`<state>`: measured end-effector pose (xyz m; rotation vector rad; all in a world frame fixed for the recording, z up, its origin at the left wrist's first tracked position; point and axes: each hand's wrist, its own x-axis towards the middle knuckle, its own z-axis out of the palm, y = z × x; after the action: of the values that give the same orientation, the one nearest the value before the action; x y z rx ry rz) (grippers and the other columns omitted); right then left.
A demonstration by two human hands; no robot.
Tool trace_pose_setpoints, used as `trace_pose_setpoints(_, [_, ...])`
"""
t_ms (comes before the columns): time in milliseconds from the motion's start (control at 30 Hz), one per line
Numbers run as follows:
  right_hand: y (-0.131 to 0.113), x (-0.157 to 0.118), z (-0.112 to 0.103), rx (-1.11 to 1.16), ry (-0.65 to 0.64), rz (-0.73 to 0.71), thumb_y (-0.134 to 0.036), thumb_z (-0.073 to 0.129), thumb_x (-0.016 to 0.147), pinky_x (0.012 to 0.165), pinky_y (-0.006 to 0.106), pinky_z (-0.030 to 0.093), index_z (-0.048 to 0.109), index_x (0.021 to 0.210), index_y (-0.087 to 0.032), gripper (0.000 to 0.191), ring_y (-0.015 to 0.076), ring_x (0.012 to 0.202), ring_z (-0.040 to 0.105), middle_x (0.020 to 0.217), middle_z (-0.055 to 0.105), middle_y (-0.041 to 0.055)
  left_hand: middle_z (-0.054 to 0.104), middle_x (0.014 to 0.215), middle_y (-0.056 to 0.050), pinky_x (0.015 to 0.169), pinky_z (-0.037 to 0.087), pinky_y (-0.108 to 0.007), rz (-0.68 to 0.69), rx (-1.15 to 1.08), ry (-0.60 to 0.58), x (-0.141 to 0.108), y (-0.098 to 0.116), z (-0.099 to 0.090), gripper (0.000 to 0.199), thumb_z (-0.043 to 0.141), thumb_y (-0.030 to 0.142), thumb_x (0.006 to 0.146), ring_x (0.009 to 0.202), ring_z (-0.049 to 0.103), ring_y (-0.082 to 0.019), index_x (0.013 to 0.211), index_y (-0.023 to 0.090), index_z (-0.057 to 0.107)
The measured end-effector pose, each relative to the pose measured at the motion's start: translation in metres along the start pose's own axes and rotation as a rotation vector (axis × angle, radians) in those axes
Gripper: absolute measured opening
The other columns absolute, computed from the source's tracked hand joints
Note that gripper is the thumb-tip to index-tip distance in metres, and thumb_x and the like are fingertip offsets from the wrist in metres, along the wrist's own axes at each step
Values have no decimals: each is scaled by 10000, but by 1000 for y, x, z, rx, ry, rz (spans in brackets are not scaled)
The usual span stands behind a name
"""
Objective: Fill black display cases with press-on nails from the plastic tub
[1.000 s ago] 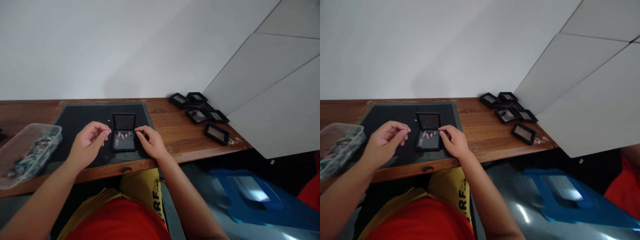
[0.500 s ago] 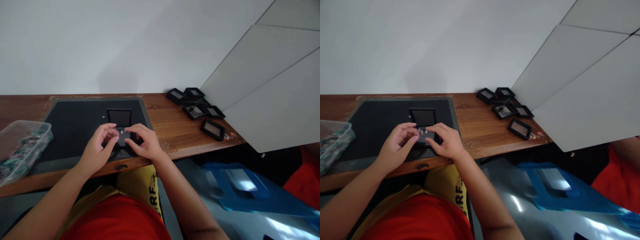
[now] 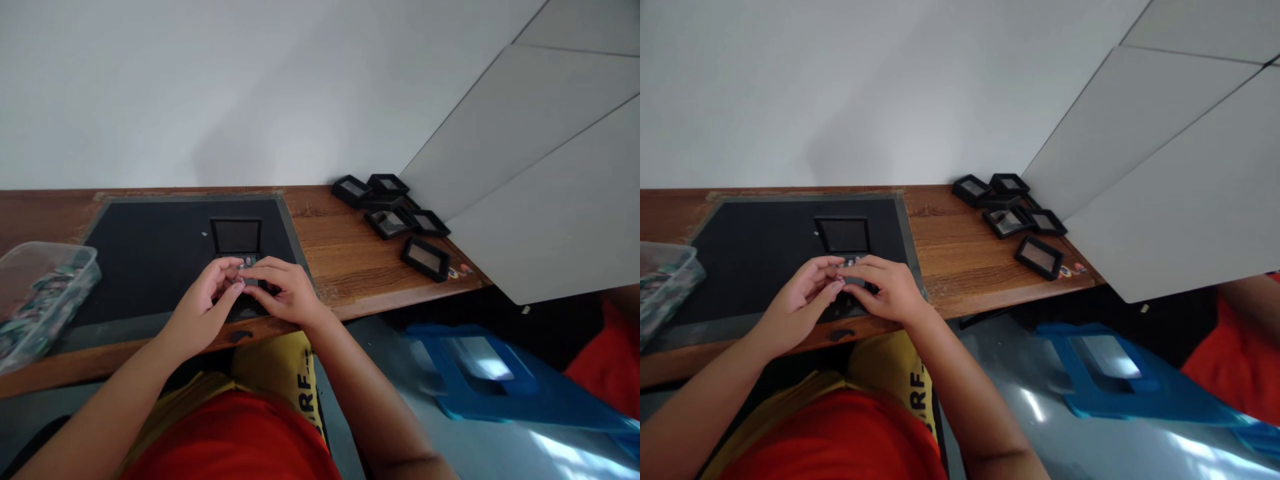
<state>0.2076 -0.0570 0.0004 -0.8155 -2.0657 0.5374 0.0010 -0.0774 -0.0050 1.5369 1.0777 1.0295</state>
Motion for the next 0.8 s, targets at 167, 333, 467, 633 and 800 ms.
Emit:
trace_pose_setpoints(167, [-2,1,0,34,-21,-14,-337,637,1036,835,290,606,760,1170,-247,203,164,917,748,1110,798,75,733,1125,-73,890,584,-406,8,102,42,-1,-3,-3,311,652,453,980,986,700,-213,1204,237,637])
trace_pose_setpoints(333, [-1,2,0,-9,-20,-9,-322,659,1026,811,284,611,744,1176,-240,190,159,890,747,1093,803,71,735,1116,-71,827,575,-366,14,92,81,-2,-4,-2,316,665,454,971,971,695,-206,1195,232,651])
trace_pose_setpoints(467, [2,1,3,11,40,-112,-243,661,1026,820,258,607,751,1206,-212,204,148,921,756,1080,800,77,750,1087,-69,818,580,-338,3,64,86,-2,-3,-3,319,692,464,948,941,702,-194,1151,217,688])
trace_pose_setpoints(633, [2,1,4,26,46,-119,-167,599,1039,825,247,606,775,1234,-242,273,134,956,760,1091,790,63,752,932,-46,756,570,-301,-21,53,104,0,-3,-4,324,708,506,919,812,693,-167,1031,204,743])
trace_pose_setpoints(800, [0,2,2,55,86,-139,-147,594,1022,788,252,617,804,1120,-221,244,134,904,766,1035,799,68,768,900,-55,676,548,-281,-38,58,97,-1,-4,-4,318,741,509,884,790,699,-177,937,197,761])
